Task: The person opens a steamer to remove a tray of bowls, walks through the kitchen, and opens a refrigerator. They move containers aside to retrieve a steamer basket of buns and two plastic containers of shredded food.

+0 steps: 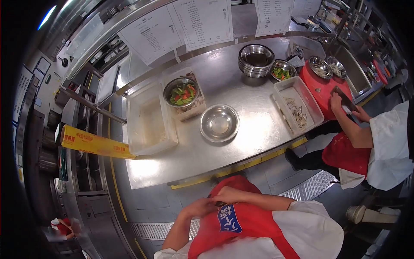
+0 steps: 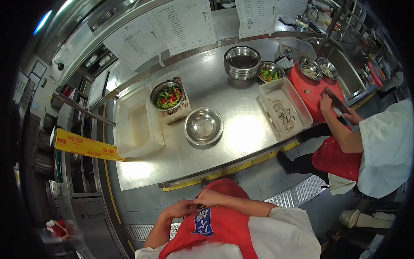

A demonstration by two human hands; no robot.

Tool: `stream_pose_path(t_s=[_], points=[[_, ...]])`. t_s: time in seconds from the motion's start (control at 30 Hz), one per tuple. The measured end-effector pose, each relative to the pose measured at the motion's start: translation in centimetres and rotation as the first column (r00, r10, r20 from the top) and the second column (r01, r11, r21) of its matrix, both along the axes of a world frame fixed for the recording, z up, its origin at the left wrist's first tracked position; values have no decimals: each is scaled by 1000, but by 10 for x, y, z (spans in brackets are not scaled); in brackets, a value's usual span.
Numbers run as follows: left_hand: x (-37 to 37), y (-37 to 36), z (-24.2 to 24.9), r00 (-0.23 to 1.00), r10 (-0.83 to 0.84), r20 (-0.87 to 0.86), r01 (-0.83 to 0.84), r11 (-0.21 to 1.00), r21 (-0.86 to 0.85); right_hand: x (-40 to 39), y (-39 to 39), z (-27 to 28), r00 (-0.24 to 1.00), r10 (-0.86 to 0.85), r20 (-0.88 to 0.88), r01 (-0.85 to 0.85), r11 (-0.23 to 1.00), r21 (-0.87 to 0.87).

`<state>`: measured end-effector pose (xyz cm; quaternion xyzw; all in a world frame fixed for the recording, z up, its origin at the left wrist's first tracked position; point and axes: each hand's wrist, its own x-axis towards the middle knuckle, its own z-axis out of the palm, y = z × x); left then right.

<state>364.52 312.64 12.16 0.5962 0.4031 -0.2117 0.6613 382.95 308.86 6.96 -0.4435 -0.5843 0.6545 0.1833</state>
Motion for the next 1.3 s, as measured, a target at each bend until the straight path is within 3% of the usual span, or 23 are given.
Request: stream_pose_path(t_s=[0.1,0.2,0.4,0.5,0.7,0.8,0.9,1.0,1.2,1.3], points=[[-3,0,4,988,104,112,-108,994,27,-1,10,20,991,87,102,-70,985,-160],[-12,0,2,976,175,129,-180,983,29,-4,14,4,997,79,-15,-80,975,-208],[-42,1,-17,971,213,106,-213,977,-6,-21,39,-3,930,365,47,-339,899,-278],[-41,6,-5,972,228,48,-229,973,17,-33,49,0,902,426,75,-393,879,-269],[-40,17,9,973,230,-21,-228,970,80,-45,62,13,921,388,44,-373,907,-198],[-43,16,4,971,238,22,-239,956,168,-42,61,14,953,302,-33,-293,884,-364],[-39,18,11,976,203,79,-218,920,327,-42,48,-1,989,46,-140,-99,913,-396],[-33,23,12,975,209,73,-221,912,346,-39,39,-5,943,-281,-177,181,882,-435],[-19,29,9,965,239,105,-260,911,321,-25,39,0,757,-608,-240,301,650,-698],[-12,30,4,990,122,69,-141,883,448,-22,41,-7,719,-653,-237,316,611,-726]])
